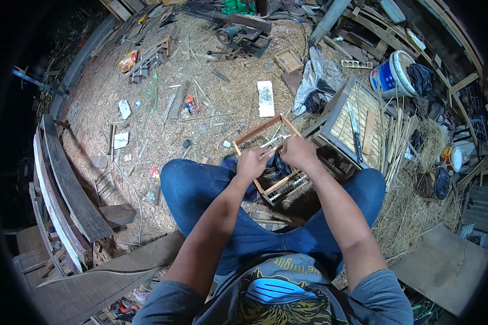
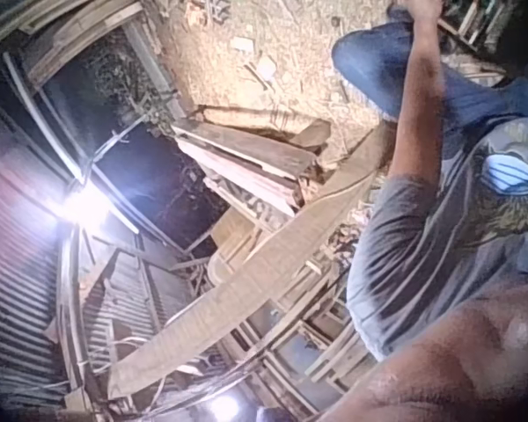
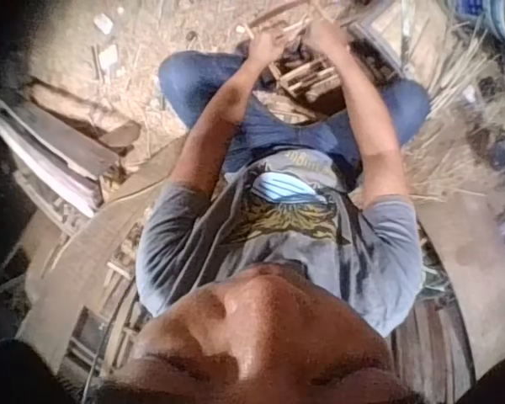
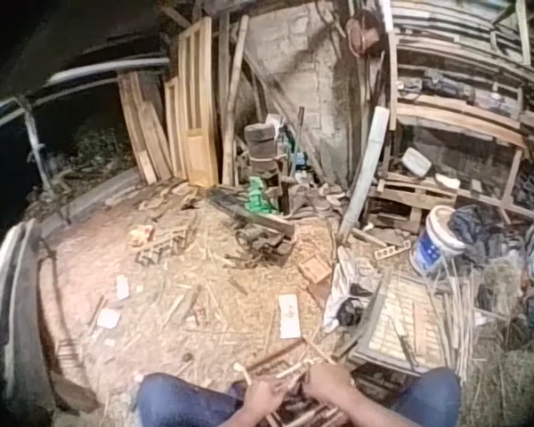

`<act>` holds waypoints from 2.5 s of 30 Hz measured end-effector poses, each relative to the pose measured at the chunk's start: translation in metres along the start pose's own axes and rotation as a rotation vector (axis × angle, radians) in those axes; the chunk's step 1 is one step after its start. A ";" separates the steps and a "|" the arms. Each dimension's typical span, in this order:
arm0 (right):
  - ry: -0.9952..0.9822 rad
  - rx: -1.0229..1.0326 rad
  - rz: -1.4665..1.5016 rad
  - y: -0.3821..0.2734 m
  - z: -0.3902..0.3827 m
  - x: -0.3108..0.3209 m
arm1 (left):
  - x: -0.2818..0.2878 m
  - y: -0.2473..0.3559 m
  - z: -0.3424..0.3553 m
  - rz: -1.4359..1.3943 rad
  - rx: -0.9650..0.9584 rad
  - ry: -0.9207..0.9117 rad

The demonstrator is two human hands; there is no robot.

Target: The person constructs a bird cage by sliding thin bamboo sticks into a wooden frame, then uses a knife to whittle and sharpen one of the sticks while bracing it against their leg.

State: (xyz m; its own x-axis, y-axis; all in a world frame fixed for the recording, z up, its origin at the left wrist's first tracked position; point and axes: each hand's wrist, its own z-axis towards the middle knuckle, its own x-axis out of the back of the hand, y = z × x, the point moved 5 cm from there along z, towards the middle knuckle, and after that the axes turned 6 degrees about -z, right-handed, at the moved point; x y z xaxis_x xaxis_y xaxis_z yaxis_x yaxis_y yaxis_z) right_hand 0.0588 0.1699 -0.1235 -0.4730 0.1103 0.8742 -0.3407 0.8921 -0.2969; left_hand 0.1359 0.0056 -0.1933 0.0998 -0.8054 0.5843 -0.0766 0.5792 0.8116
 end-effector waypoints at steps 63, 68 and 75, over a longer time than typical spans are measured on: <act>0.261 -0.046 0.124 0.022 -0.021 -0.008 | -0.008 -0.002 -0.004 -0.030 -0.136 0.075; 0.169 -0.020 0.008 0.023 -0.030 -0.034 | -0.011 -0.005 -0.001 -0.029 -0.162 0.082; 0.187 -0.001 -0.022 0.022 -0.030 -0.043 | -0.009 0.002 0.002 -0.037 -0.140 0.079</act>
State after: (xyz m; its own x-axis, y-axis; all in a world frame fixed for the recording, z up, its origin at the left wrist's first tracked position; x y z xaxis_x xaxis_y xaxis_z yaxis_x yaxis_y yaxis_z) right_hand 0.0959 0.1976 -0.1560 -0.3057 0.1700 0.9368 -0.3484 0.8957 -0.2762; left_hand 0.1332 0.0137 -0.1965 0.1784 -0.8174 0.5478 0.0669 0.5655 0.8220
